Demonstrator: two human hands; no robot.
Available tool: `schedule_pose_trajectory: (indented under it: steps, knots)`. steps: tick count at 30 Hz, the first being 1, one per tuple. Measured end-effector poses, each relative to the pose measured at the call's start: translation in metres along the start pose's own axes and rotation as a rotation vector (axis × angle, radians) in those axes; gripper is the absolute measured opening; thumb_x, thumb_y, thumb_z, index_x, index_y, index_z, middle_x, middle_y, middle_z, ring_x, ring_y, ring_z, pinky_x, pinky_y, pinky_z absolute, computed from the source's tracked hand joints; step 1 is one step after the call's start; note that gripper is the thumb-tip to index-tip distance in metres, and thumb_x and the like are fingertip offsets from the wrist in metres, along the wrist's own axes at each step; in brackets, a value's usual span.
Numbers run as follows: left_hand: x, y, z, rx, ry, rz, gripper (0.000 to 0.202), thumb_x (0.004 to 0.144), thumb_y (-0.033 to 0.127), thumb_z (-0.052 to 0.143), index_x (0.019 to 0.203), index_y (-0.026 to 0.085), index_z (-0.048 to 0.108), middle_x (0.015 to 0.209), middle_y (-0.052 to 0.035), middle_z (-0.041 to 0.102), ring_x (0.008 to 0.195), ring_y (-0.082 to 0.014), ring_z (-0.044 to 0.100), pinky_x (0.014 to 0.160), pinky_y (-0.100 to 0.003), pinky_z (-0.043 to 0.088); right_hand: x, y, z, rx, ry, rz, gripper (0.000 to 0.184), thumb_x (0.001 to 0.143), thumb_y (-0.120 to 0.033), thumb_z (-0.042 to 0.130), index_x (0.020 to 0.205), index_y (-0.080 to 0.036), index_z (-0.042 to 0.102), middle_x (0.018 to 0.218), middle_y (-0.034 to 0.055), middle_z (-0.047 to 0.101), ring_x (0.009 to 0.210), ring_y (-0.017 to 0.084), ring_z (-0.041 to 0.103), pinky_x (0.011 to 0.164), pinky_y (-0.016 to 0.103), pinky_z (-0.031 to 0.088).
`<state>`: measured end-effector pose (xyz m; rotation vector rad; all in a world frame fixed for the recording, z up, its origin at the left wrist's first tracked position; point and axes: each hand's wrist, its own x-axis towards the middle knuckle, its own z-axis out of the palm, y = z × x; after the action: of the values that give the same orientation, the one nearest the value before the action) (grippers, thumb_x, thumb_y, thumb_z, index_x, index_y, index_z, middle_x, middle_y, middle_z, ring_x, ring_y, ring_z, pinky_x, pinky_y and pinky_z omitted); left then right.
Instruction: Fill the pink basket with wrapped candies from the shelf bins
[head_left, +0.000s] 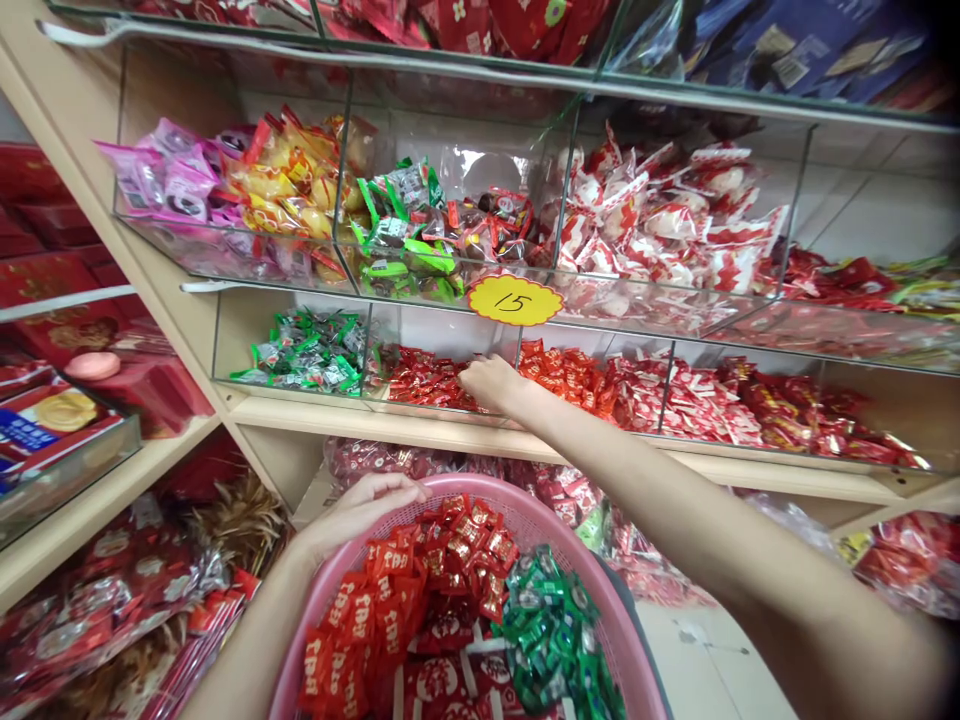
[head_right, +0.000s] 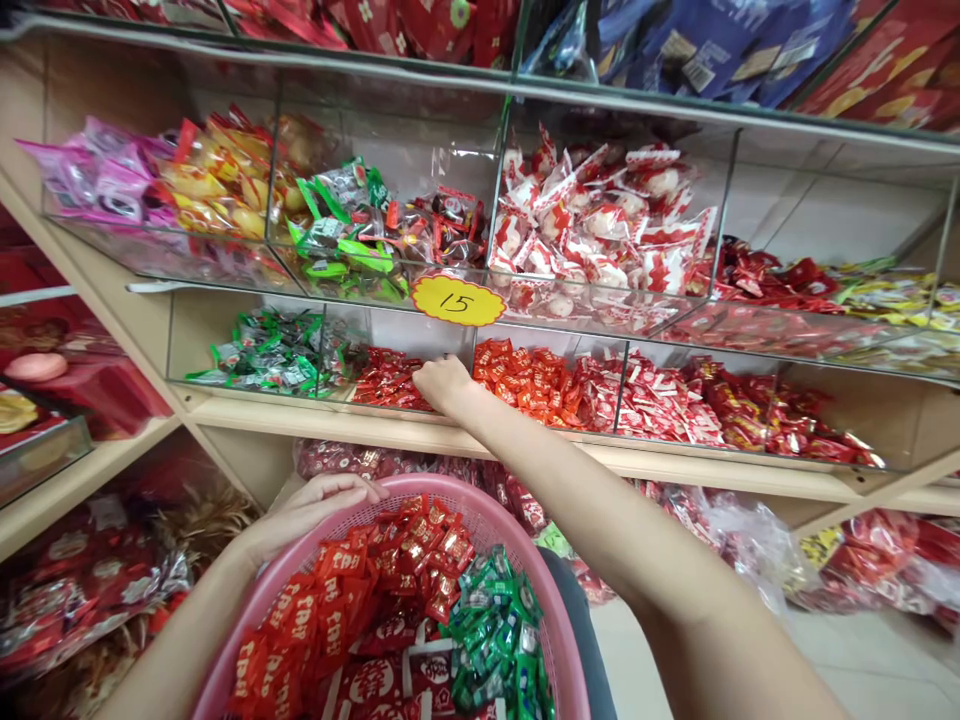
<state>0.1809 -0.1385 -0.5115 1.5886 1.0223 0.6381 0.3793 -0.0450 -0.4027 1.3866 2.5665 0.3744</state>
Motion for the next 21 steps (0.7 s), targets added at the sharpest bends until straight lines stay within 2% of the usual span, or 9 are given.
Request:
schedule_pose_trajectory:
  steps: [3, 6, 12, 16, 21]
  knots:
    - [0.0004, -0.0005, -0.0005, -0.002, -0.006, 0.014, 0.031, 0.08, 0.042, 0.054, 0.088, 0.016, 0.068, 0.099, -0.0066, 0.068, 0.099, -0.022, 0.057, 0.092, -0.031, 0.039, 0.0115, 0.0043, 0.0037, 0.041, -0.119, 0.002, 0.027, 0.081, -0.008, 0.045, 0.097, -0.009, 0.067, 0.1, 0.0182, 0.066, 0.097, 0.027, 0.061, 0.077, 0.033, 0.046]
    - [0.0008, -0.0022, -0.001, -0.004, -0.01, 0.027, 0.031, 0.08, 0.042, 0.054, 0.088, 0.016, 0.068, 0.097, -0.0062, 0.069, 0.098, -0.0212, 0.058, 0.091, -0.03, 0.039, 0.0144, 0.0071, 0.0061, 0.054, -0.166, -0.001, 0.026, 0.077, -0.007, 0.051, 0.097, -0.011, 0.068, 0.101, 0.0166, 0.067, 0.095, 0.025, 0.062, 0.074, 0.03, 0.048]
    - [0.0014, -0.0044, -0.001, -0.012, -0.013, 0.036, 0.029, 0.08, 0.041, 0.054, 0.089, 0.016, 0.068, 0.098, -0.006, 0.069, 0.097, -0.0205, 0.058, 0.089, -0.028, 0.04, 0.0136, 0.0053, 0.0059, 0.045, -0.187, 0.033, 0.033, 0.074, -0.001, 0.05, 0.102, -0.008, 0.066, 0.104, 0.0204, 0.065, 0.101, 0.027, 0.06, 0.079, 0.032, 0.048]
    - [0.0007, -0.002, -0.0006, -0.005, -0.007, 0.026, 0.031, 0.079, 0.042, 0.055, 0.088, 0.016, 0.069, 0.097, -0.0065, 0.069, 0.097, -0.0211, 0.058, 0.09, -0.029, 0.04, 0.0111, 0.0026, 0.0059, 0.05, -0.185, 0.009, 0.031, 0.075, 0.0, 0.049, 0.097, -0.011, 0.068, 0.104, 0.018, 0.065, 0.104, 0.027, 0.058, 0.082, 0.033, 0.047]
    - [0.0001, -0.0001, -0.0007, 0.009, -0.011, 0.02, 0.032, 0.079, 0.043, 0.054, 0.089, 0.016, 0.069, 0.098, -0.0064, 0.069, 0.098, -0.0213, 0.057, 0.09, -0.029, 0.04, 0.0084, 0.0042, 0.0028, 0.073, -0.17, 0.005, 0.027, 0.073, -0.002, 0.052, 0.094, -0.008, 0.067, 0.101, 0.0196, 0.065, 0.098, 0.027, 0.061, 0.075, 0.031, 0.048]
